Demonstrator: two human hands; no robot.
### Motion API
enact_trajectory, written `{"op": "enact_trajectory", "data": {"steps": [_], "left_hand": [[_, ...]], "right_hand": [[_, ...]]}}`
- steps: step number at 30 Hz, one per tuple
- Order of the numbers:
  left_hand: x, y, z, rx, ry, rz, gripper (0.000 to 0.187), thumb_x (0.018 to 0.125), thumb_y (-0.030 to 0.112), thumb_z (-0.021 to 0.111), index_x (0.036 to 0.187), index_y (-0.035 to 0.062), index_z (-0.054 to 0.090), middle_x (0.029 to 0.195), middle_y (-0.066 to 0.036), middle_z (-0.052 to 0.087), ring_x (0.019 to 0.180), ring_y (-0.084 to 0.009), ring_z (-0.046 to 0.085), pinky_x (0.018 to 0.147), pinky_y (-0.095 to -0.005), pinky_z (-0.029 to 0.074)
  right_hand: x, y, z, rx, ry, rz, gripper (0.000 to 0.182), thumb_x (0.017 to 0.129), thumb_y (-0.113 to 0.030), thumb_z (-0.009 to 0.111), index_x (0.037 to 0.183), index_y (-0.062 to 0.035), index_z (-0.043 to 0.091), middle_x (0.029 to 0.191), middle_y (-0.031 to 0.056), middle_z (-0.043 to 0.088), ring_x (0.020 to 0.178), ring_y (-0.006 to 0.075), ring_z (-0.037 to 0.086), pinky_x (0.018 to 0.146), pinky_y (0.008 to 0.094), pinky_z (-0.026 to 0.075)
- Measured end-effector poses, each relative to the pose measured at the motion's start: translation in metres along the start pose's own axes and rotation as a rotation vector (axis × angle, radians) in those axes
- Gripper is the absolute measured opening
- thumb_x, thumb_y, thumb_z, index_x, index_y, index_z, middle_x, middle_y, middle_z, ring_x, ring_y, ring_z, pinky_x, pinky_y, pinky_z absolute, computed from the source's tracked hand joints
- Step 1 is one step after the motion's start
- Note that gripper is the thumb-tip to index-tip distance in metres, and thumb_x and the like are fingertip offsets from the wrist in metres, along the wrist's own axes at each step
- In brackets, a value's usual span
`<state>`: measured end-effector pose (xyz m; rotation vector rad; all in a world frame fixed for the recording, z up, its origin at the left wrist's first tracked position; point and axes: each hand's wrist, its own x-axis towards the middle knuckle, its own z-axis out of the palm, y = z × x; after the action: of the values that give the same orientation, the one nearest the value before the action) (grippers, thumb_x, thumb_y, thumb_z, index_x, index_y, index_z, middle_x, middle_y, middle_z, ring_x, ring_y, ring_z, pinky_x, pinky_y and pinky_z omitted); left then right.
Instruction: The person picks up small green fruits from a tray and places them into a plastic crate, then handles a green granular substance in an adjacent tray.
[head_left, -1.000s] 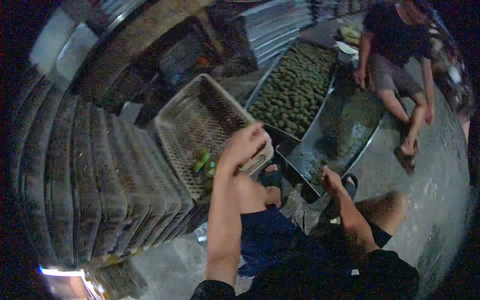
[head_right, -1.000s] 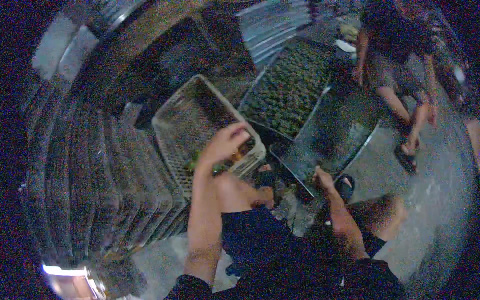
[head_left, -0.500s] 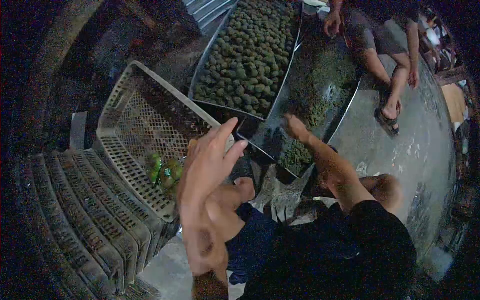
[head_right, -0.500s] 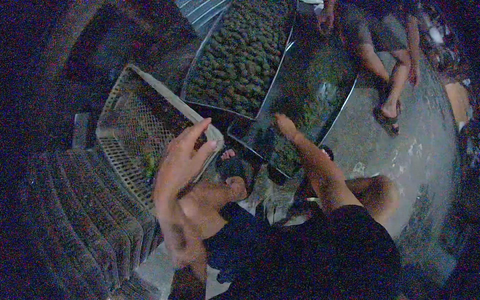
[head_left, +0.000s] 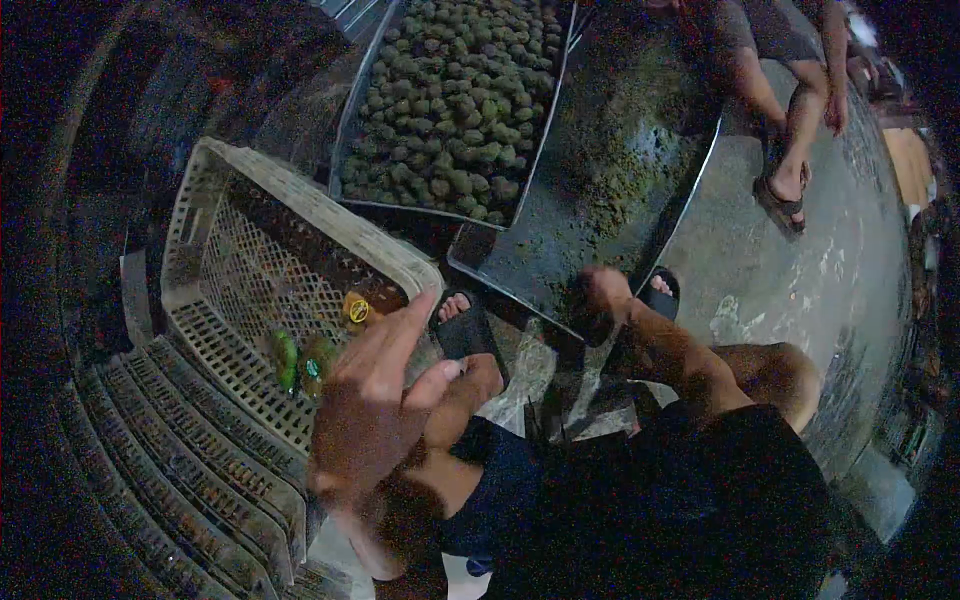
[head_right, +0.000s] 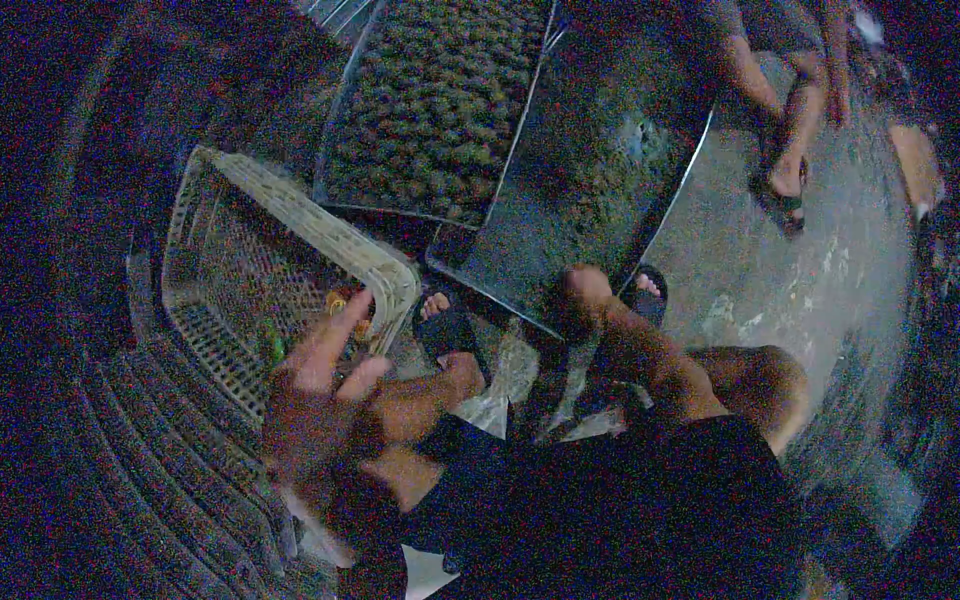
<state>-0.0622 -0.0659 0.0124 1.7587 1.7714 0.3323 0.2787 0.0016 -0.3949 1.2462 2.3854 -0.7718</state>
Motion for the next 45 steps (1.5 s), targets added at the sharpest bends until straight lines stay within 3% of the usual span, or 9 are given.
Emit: {"op": "enact_trajectory", "data": {"steps": [5,11,17,24,28,31,33,37,45], "left_hand": [[0.003,-0.001,0.002,0.014,-0.070,-0.023,0.050,0.083,0.023,0.060,0.125,-0.0018,0.047,0.113,-0.024,0.057,0.101,-0.0403,0.055,0.088,-0.0435,0.045],[0.009,0.006,0.005,-0.036,-0.033,-0.052,0.049,0.085,0.025,0.059,0.125,-0.0010,0.048,0.115,-0.023,0.056,0.103,-0.0396,0.055,0.089,-0.0427,0.044],[0.011,0.015,0.010,-0.034,-0.051,-0.052,0.050,0.086,0.026,0.060,0.129,0.0035,0.047,0.120,-0.021,0.056,0.112,-0.0356,0.053,0.095,-0.0389,0.041],[0.017,0.027,0.021,-0.049,-0.053,-0.004,0.053,0.087,0.030,0.059,0.130,0.0013,0.045,0.124,-0.022,0.053,0.113,-0.0364,0.052,0.095,-0.0390,0.041],[0.017,0.016,0.035,0.081,0.003,0.083,0.053,0.088,0.033,0.058,0.128,0.0019,0.046,0.120,-0.022,0.055,0.108,-0.0358,0.056,0.092,-0.0401,0.044],[0.016,0.012,0.040,0.103,0.009,0.138,0.051,0.088,0.035,0.057,0.127,0.0026,0.048,0.117,-0.021,0.057,0.100,-0.0347,0.060,0.087,-0.0407,0.047],[0.010,0.021,0.037,0.070,0.004,0.097,0.046,0.088,0.033,0.056,0.121,0.0019,0.050,0.113,-0.022,0.058,0.102,-0.0367,0.058,0.087,-0.0433,0.046],[0.003,0.035,0.033,0.017,-0.045,0.035,0.041,0.087,0.030,0.055,0.114,-0.0001,0.052,0.108,-0.023,0.059,0.103,-0.0390,0.056,0.088,-0.0462,0.044],[0.001,0.011,0.032,0.060,0.118,0.107,0.040,0.086,0.030,0.056,0.111,-0.0004,0.054,0.107,-0.023,0.060,0.102,-0.0390,0.056,0.087,-0.0459,0.044]], "right_hand": [[0.021,0.002,-0.020,0.123,0.355,-0.034,0.045,0.074,-0.011,0.058,0.117,-0.0033,0.050,0.107,0.0192,0.053,0.097,0.0402,0.054,0.076,0.0451,0.048],[0.067,0.036,-0.041,-0.003,-0.253,0.108,0.042,0.082,-0.017,0.057,0.120,0.0008,0.050,0.116,0.0193,0.054,0.092,0.0330,0.058,0.074,0.0442,0.047],[-0.015,-0.009,-0.125,1.828,0.213,0.481,0.034,0.088,-0.026,0.059,0.100,0.0063,0.057,0.067,0.0076,0.056,0.059,0.0222,0.056,0.050,0.0387,0.043],[-0.018,0.014,-0.029,0.262,0.290,0.228,0.043,0.088,-0.012,0.048,0.130,-0.0173,0.052,0.070,0.0180,0.056,0.064,0.0315,0.055,0.054,0.0421,0.043],[-0.047,-0.008,-0.058,0.150,0.433,0.085,0.037,0.088,-0.012,0.048,0.124,-0.0167,0.055,0.070,0.0205,0.054,0.062,0.0324,0.055,0.054,0.0441,0.041],[-0.069,-0.041,-0.109,0.964,0.195,0.234,0.057,0.084,-0.049,0.058,0.072,0.0061,0.064,0.071,0.0258,0.062,0.069,0.0348,0.064,0.063,0.0437,0.049],[-0.076,-0.043,-0.122,0.551,0.234,0.365,0.041,0.088,-0.035,0.060,0.094,0.0058,0.061,0.067,0.0123,0.056,0.066,0.0167,0.054,0.057,0.0390,0.042],[-0.053,-0.010,-0.079,0.908,0.359,0.059,0.045,0.086,-0.038,0.061,0.083,0.0068,0.062,0.065,0.0087,0.056,0.064,0.0167,0.052,0.057,0.0373,0.042],[-0.057,-0.043,-0.123,0.787,0.325,0.412,0.047,0.087,-0.042,0.058,0.111,-0.0010,0.059,0.091,0.0063,0.064,0.069,0.0155,0.058,0.056,0.0311,0.043]]}}
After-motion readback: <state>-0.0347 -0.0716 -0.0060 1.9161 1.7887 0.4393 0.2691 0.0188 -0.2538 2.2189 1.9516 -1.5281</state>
